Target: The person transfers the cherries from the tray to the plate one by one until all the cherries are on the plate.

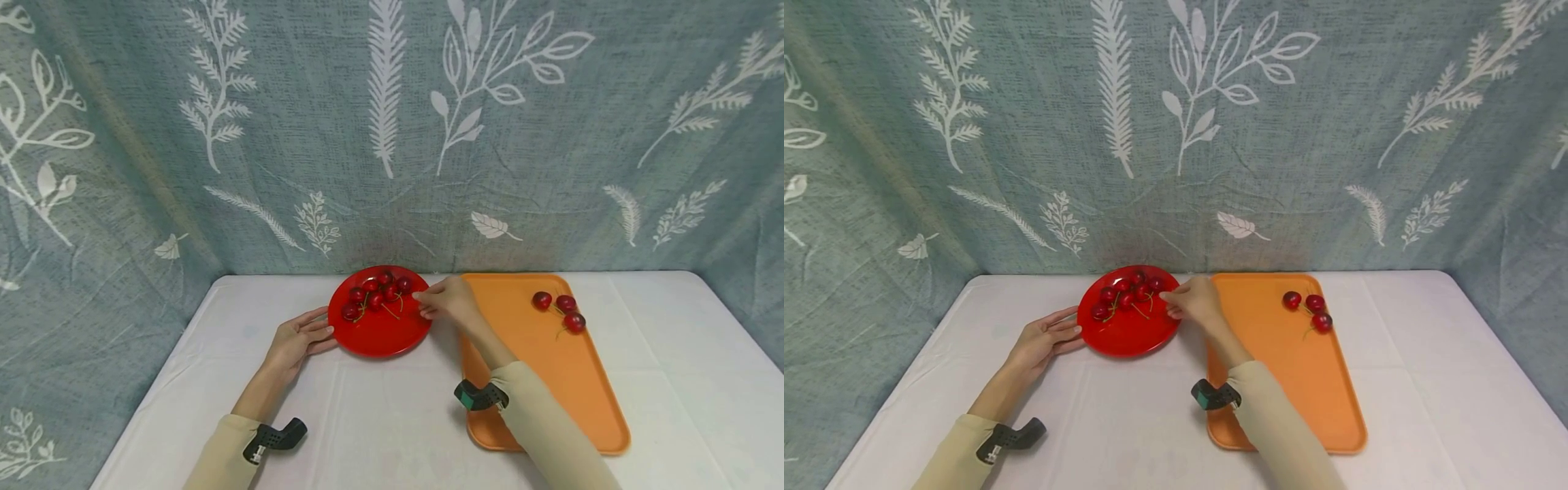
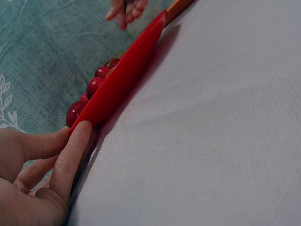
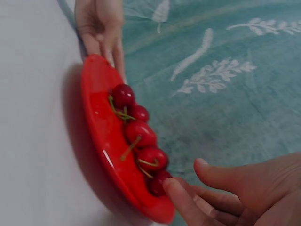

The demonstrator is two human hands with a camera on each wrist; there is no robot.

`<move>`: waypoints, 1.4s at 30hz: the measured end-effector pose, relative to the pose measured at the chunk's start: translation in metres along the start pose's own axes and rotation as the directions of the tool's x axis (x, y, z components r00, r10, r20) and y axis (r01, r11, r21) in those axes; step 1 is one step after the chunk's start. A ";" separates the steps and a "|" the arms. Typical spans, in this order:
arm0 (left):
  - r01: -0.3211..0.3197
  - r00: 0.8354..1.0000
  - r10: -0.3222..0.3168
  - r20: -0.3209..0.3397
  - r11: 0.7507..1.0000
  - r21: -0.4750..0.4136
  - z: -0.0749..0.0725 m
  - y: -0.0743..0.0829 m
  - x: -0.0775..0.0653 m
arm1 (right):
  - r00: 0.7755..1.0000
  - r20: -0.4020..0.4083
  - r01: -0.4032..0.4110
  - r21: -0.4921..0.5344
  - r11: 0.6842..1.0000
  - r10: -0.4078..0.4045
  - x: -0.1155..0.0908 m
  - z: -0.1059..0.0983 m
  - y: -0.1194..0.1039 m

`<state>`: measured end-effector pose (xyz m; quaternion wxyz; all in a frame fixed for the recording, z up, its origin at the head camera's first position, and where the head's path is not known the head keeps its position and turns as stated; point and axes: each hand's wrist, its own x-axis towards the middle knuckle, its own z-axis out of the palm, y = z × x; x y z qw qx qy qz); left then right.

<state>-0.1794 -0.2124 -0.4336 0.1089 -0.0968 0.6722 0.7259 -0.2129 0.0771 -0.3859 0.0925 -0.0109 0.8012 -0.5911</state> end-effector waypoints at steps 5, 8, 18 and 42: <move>0.001 1.000 -0.001 -0.003 1.000 0.001 -0.001 0.000 0.000 | 0.999 -0.010 0.051 0.029 0.998 -0.051 -0.005 -0.022 0.002; 0.001 1.000 -0.001 0.000 1.000 0.003 -0.001 0.000 0.000 | 0.998 -0.030 0.056 0.046 0.997 -0.054 -0.006 -0.037 0.007; -0.005 1.000 0.005 0.004 1.000 -0.004 -0.002 0.000 0.000 | 0.989 -0.137 0.054 -0.038 0.998 -0.059 -0.020 -0.073 0.026; 0.006 1.000 -0.006 0.004 1.000 0.002 0.001 -0.001 0.000 | 0.979 -0.201 -0.073 -0.511 0.857 -0.036 -0.069 -0.152 0.068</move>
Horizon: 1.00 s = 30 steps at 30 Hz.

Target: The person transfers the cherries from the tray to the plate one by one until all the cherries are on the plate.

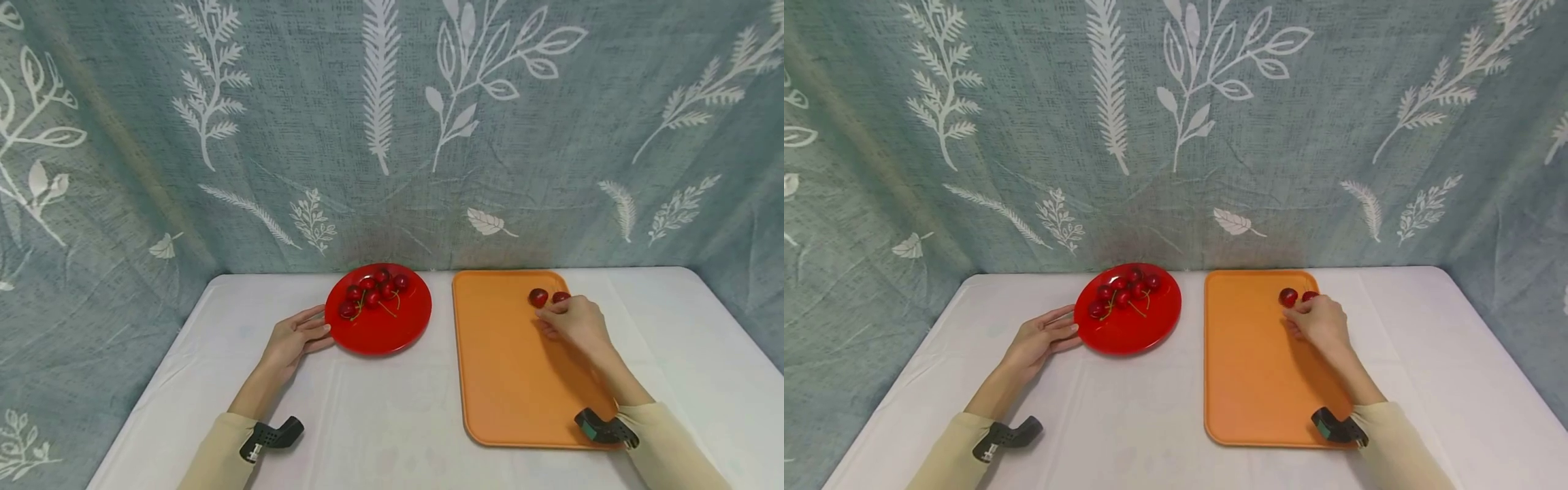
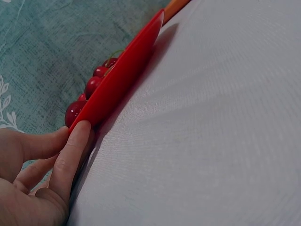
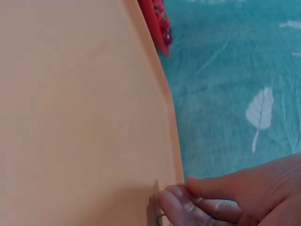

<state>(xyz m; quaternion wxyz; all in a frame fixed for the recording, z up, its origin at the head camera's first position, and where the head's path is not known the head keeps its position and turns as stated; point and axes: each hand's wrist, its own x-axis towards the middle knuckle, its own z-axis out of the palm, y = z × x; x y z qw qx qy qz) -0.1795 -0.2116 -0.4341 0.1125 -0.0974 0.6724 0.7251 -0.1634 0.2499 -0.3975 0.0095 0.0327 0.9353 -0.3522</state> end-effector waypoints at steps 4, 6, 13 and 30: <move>0.003 1.000 -0.003 -0.002 1.000 0.002 0.000 -0.001 0.000 | 0.997 0.027 -0.068 0.018 0.998 0.068 -0.002 -0.007 0.009; 0.007 1.000 -0.007 -0.003 1.000 0.005 -0.001 -0.001 0.000 | 0.996 0.024 -0.083 0.025 0.996 0.082 -0.003 -0.009 0.011; -0.002 1.000 0.002 0.001 1.000 0.001 0.001 0.000 0.000 | 0.997 -0.049 -0.060 -0.125 0.990 0.054 -0.005 -0.014 0.020; 0.007 1.000 -0.007 0.002 1.000 -0.012 0.001 0.002 -0.001 | 0.990 -0.136 -0.065 -0.337 0.939 0.019 -0.007 -0.017 0.020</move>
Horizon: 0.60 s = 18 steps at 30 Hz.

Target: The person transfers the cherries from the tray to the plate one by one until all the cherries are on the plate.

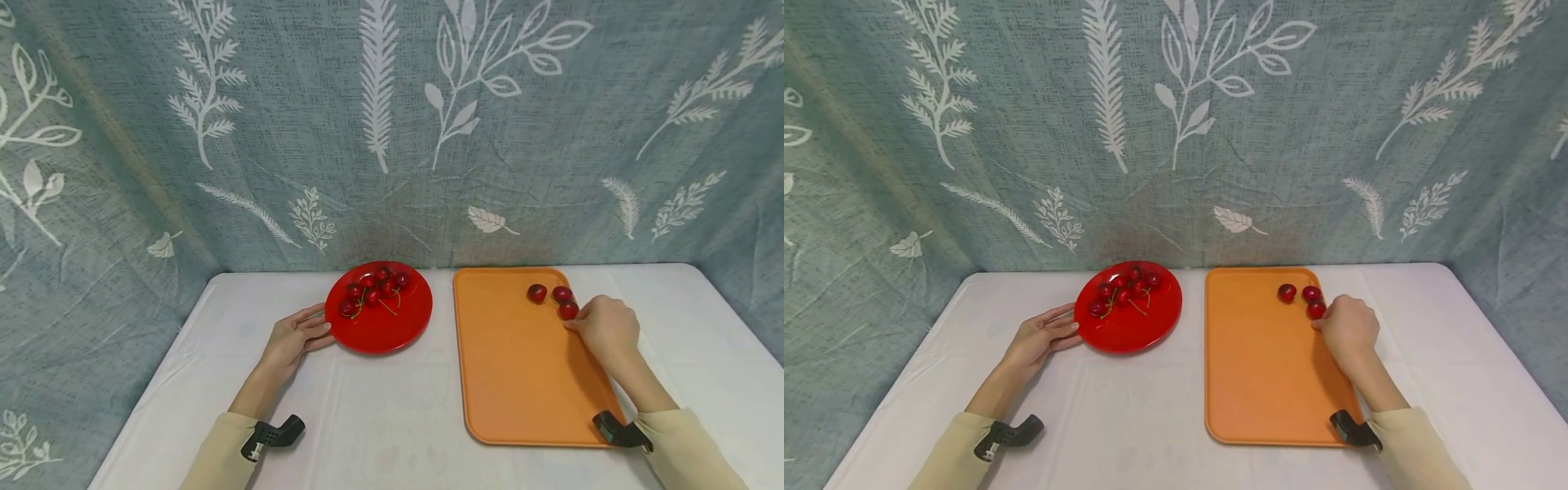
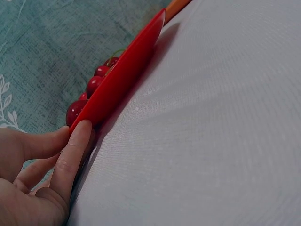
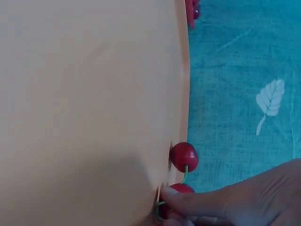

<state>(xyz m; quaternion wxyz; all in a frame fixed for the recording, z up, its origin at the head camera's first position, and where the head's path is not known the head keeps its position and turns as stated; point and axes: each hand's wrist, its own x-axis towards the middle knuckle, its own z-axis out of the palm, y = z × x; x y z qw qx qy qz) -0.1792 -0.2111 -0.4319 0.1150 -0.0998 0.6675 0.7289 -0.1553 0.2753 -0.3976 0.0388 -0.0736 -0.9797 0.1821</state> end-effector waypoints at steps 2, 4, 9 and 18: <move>0.003 1.000 -0.003 -0.002 1.000 -0.003 -0.001 0.000 0.000 | 1.000 0.028 -0.008 -0.032 0.999 0.009 0.002 -0.001 -0.002; 0.005 1.000 -0.005 -0.005 1.000 -0.004 -0.001 -0.001 0.000 | 0.998 0.051 -0.017 -0.058 0.998 0.020 0.003 -0.002 -0.003; 0.002 1.000 -0.002 -0.004 1.000 -0.006 -0.002 -0.002 0.000 | 0.997 0.071 -0.036 -0.097 0.995 0.043 0.005 -0.002 -0.005; 0.000 1.000 0.001 -0.015 1.000 0.016 -0.001 -0.001 0.001 | 0.993 0.115 -0.022 -0.090 0.996 0.033 0.006 -0.006 -0.003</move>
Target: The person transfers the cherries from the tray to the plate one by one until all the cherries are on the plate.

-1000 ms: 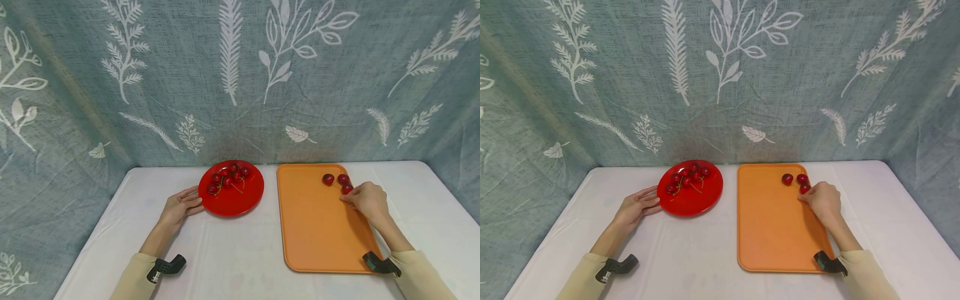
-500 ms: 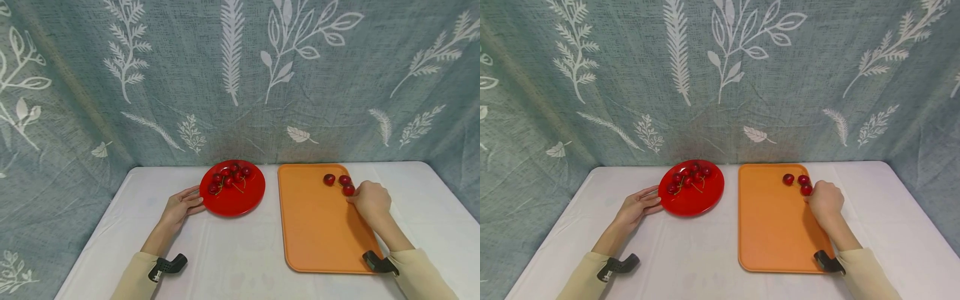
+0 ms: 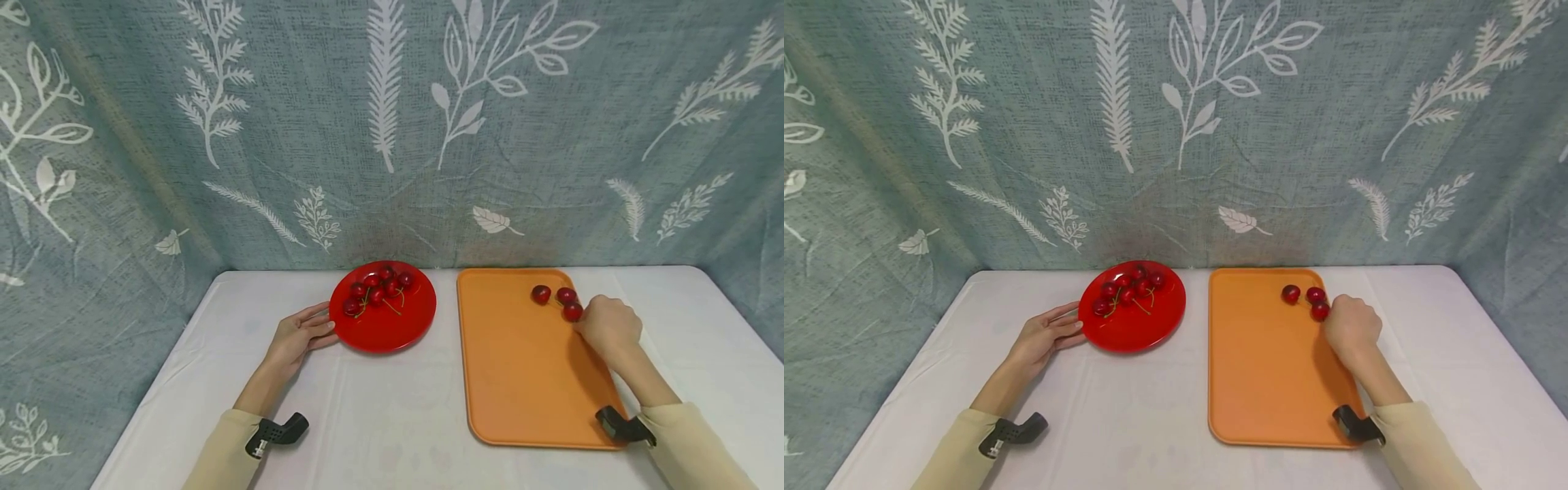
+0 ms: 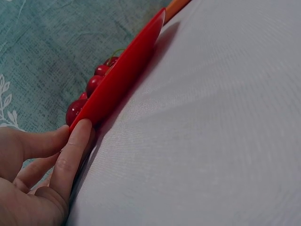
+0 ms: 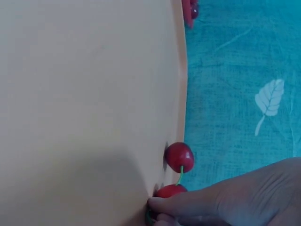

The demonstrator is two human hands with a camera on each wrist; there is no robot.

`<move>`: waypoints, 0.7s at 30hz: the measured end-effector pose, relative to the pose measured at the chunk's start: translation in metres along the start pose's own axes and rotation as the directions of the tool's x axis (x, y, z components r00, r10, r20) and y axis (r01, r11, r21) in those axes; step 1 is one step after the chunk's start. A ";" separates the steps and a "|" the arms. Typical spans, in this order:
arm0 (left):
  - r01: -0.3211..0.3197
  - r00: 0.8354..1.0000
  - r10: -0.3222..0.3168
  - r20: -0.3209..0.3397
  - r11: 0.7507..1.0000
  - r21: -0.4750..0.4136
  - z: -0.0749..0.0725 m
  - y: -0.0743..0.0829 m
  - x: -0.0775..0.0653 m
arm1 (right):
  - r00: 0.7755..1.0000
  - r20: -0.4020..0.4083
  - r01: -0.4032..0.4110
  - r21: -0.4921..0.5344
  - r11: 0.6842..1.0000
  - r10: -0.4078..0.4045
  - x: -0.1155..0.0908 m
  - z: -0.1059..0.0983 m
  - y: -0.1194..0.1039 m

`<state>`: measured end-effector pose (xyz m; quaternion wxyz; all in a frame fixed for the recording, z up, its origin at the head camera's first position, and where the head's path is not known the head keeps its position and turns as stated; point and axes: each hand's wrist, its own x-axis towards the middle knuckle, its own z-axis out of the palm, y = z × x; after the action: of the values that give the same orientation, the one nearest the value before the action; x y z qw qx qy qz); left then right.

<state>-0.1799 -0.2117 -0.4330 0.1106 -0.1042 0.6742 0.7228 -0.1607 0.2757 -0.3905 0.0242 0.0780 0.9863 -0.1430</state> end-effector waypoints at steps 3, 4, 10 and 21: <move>-0.002 1.000 0.002 0.000 1.000 0.001 0.000 0.000 0.000 | 1.000 0.015 0.003 0.011 1.000 -0.003 0.000 0.000 0.002; -0.003 1.000 0.003 -0.001 1.000 0.002 0.000 0.000 0.000 | 1.000 0.015 0.003 0.015 1.000 -0.003 0.000 0.001 0.002; -0.004 1.000 0.004 -0.005 1.000 0.007 0.001 -0.002 0.001 | 1.000 0.009 -0.005 0.054 0.999 0.005 -0.003 0.005 0.004; -0.018 1.000 0.018 0.006 1.000 0.011 0.000 -0.003 0.001 | 0.998 -0.021 0.057 0.203 0.978 -0.054 -0.014 -0.006 0.008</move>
<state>-0.1803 -0.2114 -0.4361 0.1067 -0.0953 0.6788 0.7202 -0.1453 0.2827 -0.3859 0.0047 0.0537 0.9685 -0.2430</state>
